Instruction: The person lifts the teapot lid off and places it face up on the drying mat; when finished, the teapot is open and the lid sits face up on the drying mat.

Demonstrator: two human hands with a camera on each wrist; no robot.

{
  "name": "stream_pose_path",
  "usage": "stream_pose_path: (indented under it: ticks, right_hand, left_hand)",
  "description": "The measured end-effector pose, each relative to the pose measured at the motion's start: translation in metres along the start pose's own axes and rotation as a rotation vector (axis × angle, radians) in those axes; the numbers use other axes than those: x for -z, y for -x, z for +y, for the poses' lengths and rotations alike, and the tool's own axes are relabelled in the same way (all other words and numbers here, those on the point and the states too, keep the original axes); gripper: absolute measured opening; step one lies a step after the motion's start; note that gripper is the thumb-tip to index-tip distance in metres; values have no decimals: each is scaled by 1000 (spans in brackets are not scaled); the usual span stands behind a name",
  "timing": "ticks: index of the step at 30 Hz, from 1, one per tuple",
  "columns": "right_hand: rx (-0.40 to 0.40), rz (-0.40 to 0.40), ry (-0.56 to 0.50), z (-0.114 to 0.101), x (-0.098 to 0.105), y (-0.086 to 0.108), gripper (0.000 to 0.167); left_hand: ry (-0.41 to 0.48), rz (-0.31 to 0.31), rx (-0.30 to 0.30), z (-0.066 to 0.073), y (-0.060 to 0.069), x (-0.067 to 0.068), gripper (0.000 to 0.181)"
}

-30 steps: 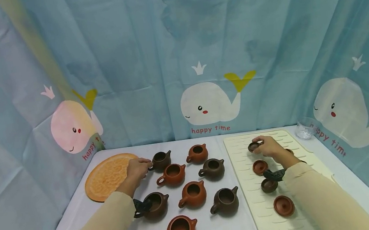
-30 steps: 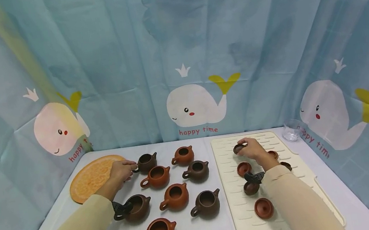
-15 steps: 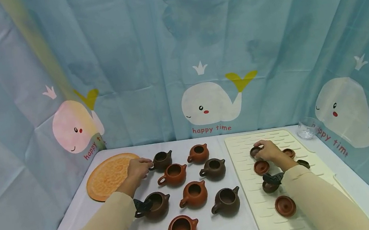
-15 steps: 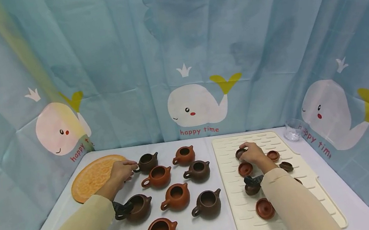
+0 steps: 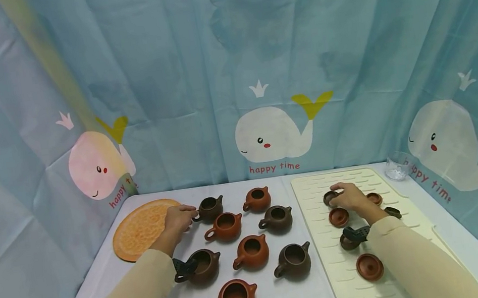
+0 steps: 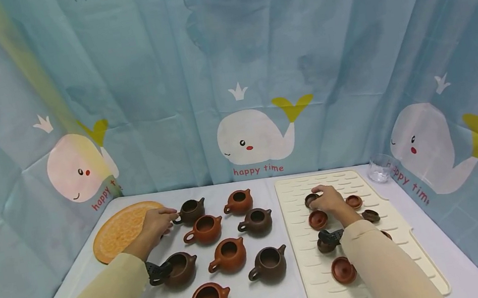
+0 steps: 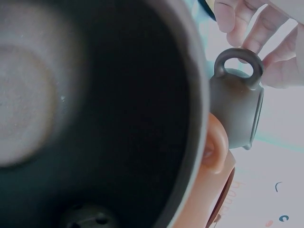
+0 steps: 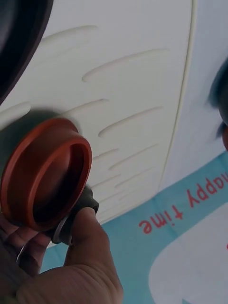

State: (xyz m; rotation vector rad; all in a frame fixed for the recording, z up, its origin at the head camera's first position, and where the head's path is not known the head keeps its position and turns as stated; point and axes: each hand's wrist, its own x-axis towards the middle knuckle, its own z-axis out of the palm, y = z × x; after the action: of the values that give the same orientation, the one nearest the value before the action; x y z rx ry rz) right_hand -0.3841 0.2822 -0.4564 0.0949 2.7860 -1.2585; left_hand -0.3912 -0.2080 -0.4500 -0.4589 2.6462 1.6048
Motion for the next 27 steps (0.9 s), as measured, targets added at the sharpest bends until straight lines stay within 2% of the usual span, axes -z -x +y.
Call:
stream_pose_path:
  ticks: [9, 18, 23, 27]
  right_hand:
    - [-12, 43, -35, -1, 13, 1, 55]
    - [-16, 74, -28, -7, 21, 1, 55]
    - [-5, 77, -36, -10, 23, 2, 55]
    - [-3, 74, -43, -15, 25, 4, 56]
  left_hand:
    - [-4, 6, 9, 8, -3, 6, 28]
    - [56, 9, -47, 16, -5, 14, 26]
    - [58, 11, -40, 20, -3, 19, 28]
    - [61, -4, -43, 28, 2, 25, 31]
